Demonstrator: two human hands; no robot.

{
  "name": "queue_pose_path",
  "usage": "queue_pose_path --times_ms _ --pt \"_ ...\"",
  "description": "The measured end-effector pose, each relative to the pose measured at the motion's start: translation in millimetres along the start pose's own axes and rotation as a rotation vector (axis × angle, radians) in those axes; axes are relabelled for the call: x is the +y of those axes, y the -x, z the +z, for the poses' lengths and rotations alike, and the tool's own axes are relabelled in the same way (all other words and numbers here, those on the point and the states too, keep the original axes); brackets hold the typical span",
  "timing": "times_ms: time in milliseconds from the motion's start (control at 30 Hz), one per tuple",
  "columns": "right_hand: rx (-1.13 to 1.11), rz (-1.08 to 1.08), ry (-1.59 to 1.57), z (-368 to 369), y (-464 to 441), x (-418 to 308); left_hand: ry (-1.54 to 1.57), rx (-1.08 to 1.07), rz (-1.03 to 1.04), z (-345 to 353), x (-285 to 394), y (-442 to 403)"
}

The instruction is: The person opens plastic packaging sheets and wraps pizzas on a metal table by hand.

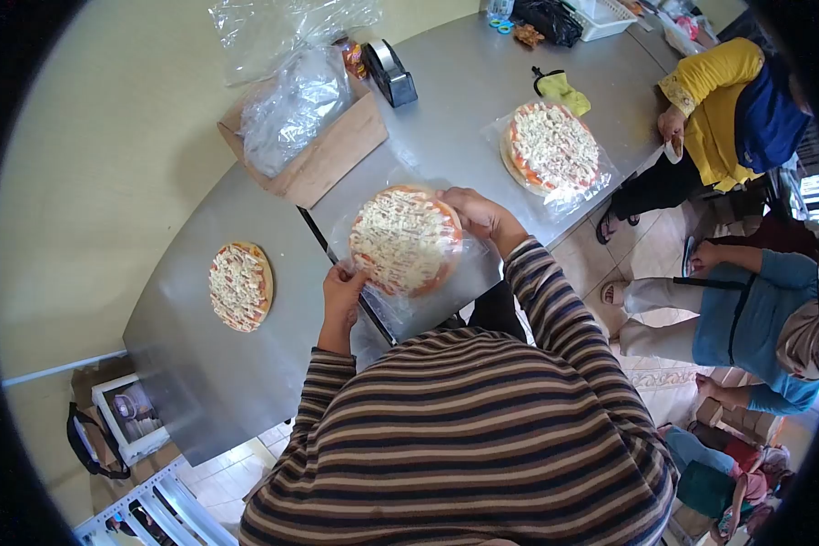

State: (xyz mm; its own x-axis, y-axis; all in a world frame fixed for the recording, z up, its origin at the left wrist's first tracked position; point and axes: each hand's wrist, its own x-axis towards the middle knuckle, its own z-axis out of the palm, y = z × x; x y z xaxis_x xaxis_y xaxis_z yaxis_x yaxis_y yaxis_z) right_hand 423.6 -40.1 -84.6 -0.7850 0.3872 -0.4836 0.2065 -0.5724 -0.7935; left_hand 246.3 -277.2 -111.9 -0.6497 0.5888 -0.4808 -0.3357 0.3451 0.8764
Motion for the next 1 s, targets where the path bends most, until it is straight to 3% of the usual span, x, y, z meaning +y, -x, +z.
queue_pose_path --times_ms 100,133,233,400,533,633,700,767,833,1000 --pt "0.084 0.081 -0.126 0 12 14 0.01 -0.014 0.031 11 6 9" --pt "0.011 0.112 -0.306 -4 10 23 0.006 -0.006 0.019 11 0 5" --pt "-0.048 0.158 -0.327 -14 11 33 -0.009 0.033 0.018 16 5 9" --pt "-0.162 0.013 -0.358 -24 13 47 0.004 0.049 0.002 24 4 11" --pt "-0.192 -0.018 -0.429 -48 27 38 0.133 -0.076 -0.04 47 17 23" --pt "-0.177 -0.083 -0.45 -74 50 13 0.208 -0.082 0.064 90 42 38" --pt "-0.11 -0.048 -0.365 -122 60 2 0.164 -0.122 0.063 122 57 36" --pt "-0.065 -0.184 -0.35 -148 81 -35 0.174 -0.148 0.071 167 71 29" --pt "0.094 -0.182 -0.278 -192 94 -56 0.167 -0.221 0.043 212 83 16" --pt "0.132 -0.193 -0.284 -256 117 -125 0.241 -0.286 -0.004 318 94 -24"
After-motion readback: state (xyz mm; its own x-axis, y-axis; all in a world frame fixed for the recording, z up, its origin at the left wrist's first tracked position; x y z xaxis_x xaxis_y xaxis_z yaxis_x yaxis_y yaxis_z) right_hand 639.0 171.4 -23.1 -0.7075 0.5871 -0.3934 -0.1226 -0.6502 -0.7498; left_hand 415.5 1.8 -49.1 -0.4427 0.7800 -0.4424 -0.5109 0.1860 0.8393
